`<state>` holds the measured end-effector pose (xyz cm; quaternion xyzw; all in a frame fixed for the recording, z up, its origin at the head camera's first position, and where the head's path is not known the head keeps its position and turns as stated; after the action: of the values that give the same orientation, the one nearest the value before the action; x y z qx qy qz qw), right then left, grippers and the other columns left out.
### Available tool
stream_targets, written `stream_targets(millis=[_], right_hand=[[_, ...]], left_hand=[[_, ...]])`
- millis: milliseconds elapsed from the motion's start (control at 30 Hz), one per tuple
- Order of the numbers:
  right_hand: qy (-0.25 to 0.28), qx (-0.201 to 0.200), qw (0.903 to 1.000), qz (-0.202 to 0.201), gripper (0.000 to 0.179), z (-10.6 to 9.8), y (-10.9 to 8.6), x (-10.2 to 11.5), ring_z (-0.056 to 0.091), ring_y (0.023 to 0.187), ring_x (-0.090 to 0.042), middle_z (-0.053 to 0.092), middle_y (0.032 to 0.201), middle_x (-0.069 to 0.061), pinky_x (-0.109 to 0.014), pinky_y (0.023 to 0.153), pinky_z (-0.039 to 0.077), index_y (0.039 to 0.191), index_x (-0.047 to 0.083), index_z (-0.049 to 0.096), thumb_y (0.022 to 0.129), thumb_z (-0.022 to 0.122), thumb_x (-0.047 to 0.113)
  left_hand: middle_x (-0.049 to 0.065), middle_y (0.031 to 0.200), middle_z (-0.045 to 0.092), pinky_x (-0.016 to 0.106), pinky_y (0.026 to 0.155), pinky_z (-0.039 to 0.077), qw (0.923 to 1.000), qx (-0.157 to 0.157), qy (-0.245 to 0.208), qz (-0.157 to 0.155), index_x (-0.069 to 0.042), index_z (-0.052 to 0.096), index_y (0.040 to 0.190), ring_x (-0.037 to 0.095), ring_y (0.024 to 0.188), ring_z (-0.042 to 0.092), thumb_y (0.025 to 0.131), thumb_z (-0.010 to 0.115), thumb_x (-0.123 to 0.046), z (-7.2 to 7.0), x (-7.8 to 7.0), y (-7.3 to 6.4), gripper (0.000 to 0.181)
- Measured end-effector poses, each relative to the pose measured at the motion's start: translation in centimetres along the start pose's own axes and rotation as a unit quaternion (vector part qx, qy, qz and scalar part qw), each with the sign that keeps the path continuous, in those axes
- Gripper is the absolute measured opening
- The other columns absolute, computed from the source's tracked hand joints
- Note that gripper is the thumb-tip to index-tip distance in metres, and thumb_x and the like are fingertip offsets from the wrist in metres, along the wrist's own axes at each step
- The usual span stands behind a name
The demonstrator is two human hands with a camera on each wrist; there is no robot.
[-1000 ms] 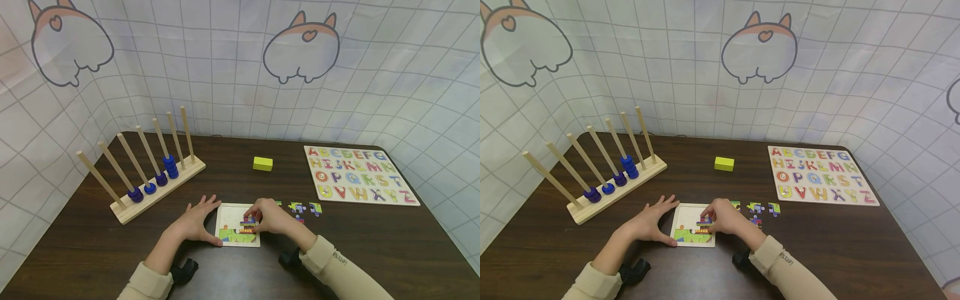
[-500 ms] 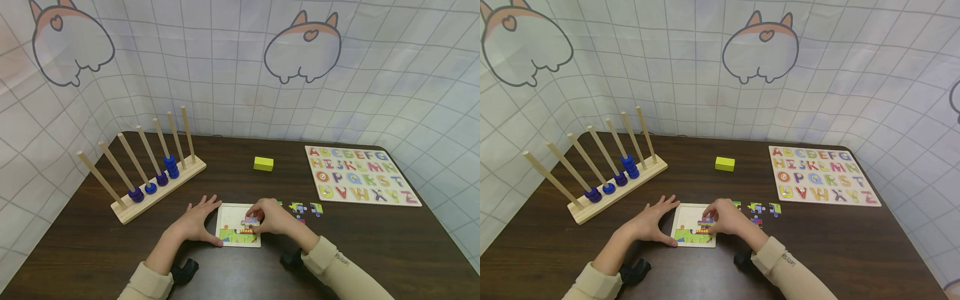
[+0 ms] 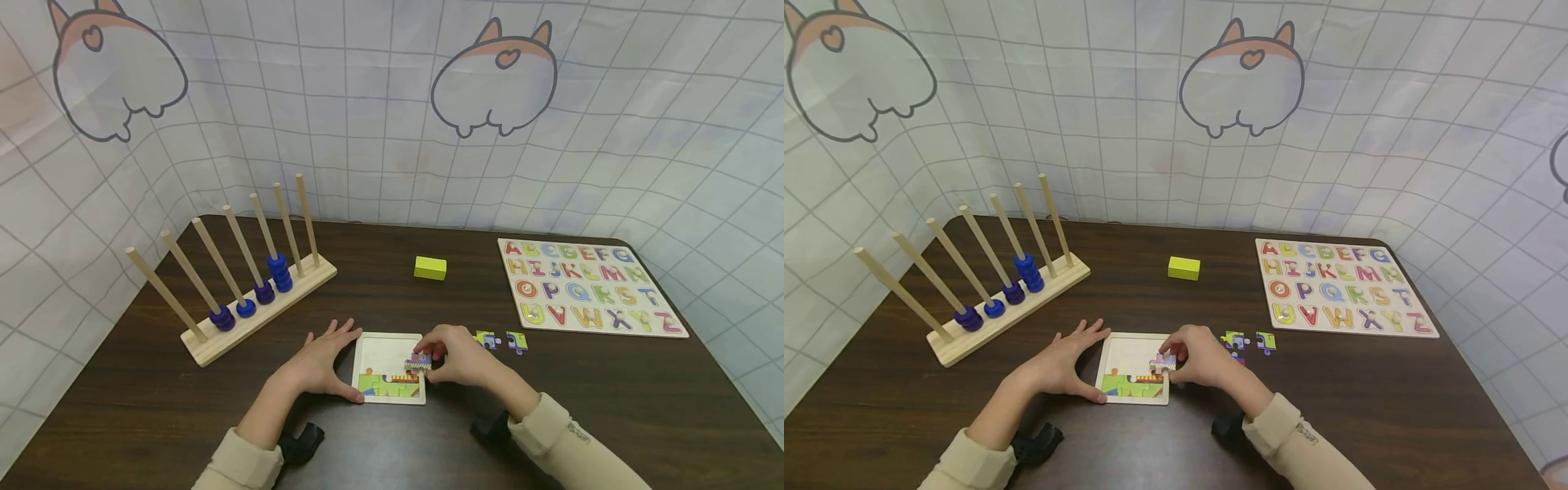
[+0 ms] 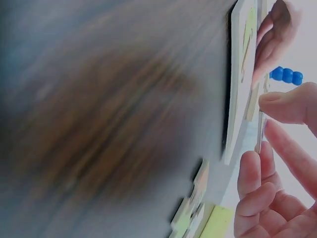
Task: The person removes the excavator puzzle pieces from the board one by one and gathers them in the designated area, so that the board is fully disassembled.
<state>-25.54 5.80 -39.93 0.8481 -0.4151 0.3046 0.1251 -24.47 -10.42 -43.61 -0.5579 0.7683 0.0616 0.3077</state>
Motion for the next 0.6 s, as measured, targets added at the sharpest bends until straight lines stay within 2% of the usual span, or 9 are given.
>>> stream_targets(millis=[300, 600], right_hand=[[0.002, -0.009, 1.0000, -0.004, 0.028, -1.1, -1.7, -1.2, 0.055, 0.069, -0.014, 0.058, 0.080, 0.004, -0.025, 0.061, 0.047, 0.094, 0.007, 0.070, 0.067, 0.076, 0.005], [-0.008, -0.040, 0.9991, -0.009, 0.029, -2.9, -3.4, -2.1, 0.054, 0.069, -0.012, 0.058, 0.080, 0.004, -0.024, 0.060, 0.047, 0.093, 0.007, 0.070, 0.066, 0.077, 0.006]], left_hand=[[0.007, 0.150, 0.020, 0.062, 0.103, 0.006, 1.0000, -0.001, -0.001, 0.003, -0.013, 0.035, 0.142, 0.031, 0.138, 0.009, 0.054, 0.084, -0.049, 0.0, -0.1, -0.1, 0.106], [0.008, 0.150, 0.020, 0.062, 0.103, 0.005, 1.0000, -0.004, -0.003, 0.005, -0.012, 0.035, 0.142, 0.031, 0.138, 0.008, 0.055, 0.084, -0.049, -0.1, -0.2, -0.2, 0.106]])
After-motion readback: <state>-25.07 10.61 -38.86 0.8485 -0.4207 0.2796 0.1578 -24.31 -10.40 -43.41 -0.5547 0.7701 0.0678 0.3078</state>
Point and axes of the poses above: each hand's wrist, its own y-axis towards the middle knuckle, its own z-axis out of the palm, x = y × z, the point moved 10 cm from there along y, towards the middle knuckle
